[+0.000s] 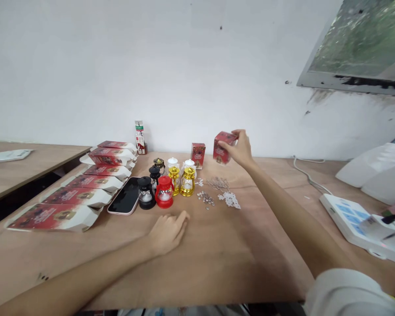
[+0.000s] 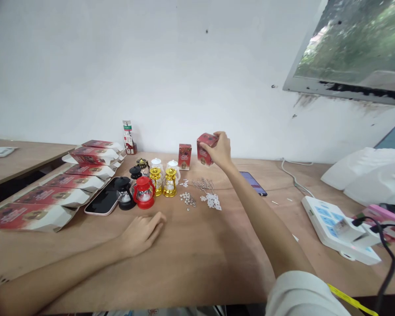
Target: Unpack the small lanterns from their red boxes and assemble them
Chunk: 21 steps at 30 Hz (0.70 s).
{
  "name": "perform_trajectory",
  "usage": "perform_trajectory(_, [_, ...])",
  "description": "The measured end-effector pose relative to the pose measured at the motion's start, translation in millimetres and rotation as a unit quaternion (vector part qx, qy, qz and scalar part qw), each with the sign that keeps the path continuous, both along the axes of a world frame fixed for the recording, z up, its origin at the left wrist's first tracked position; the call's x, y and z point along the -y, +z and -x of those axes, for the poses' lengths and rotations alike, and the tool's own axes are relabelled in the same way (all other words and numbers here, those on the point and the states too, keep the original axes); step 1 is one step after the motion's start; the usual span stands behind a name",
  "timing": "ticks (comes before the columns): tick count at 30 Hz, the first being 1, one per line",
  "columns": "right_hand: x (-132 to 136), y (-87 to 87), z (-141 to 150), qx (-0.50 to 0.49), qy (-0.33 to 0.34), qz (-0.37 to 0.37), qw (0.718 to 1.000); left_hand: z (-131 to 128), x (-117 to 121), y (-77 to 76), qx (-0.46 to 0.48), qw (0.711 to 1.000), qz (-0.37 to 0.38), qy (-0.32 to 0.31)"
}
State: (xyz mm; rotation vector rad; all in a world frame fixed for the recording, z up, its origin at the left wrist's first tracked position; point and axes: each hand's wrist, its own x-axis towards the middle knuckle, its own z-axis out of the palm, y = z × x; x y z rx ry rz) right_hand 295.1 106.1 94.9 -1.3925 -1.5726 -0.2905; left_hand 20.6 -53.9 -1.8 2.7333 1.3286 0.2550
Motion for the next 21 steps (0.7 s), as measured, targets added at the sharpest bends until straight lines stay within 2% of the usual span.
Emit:
perform_trajectory(2, [25.9, 14.0, 10.4, -0.027, 0.031, -0.019, 0.999, 1.8, -0.5, -1.3, 0.08, 0.997, 0.013, 0.008])
perform_trajectory(5, [76.7, 18.6, 41.6, -0.082, 0.157, 0.045, 0.983, 6.0, -2.4, -5.9, 0.228, 0.974, -0.002, -0.003])
perform_trajectory(8, [125.2, -0.2, 79.9, -0.123, 0.33, 0.146, 0.924, 9.9, -4.2, -12.3, 0.351, 0.936, -0.03, -0.003])
perform_trajectory(10, [147.2, -16.2, 100.1, -0.115, 0.397, 0.167, 0.895, 10.5, -5.0, -16.7, 0.417, 0.909, -0.007, 0.01])
perform_trajectory(13, [161.4, -27.3, 114.8, -0.049, 0.422, 0.206, 0.881, 8.2, -6.6, -21.2, 0.486, 0.871, 0.069, 0.029])
perform_trajectory(16, [160.5, -19.7, 113.3, 0.048, 0.404, 0.219, 0.887, 5.0, -8.0, -21.0, 0.517, 0.849, 0.106, 0.038])
perform_trajectory(18, [156.6, -10.3, 107.6, 0.12, 0.397, 0.214, 0.884, 3.6, -7.9, -18.7, 0.519, 0.846, 0.117, 0.031])
perform_trajectory(21, [151.2, 2.7, 100.1, 0.217, 0.405, 0.209, 0.863, 3.0, -6.3, -15.0, 0.498, 0.855, 0.142, 0.001])
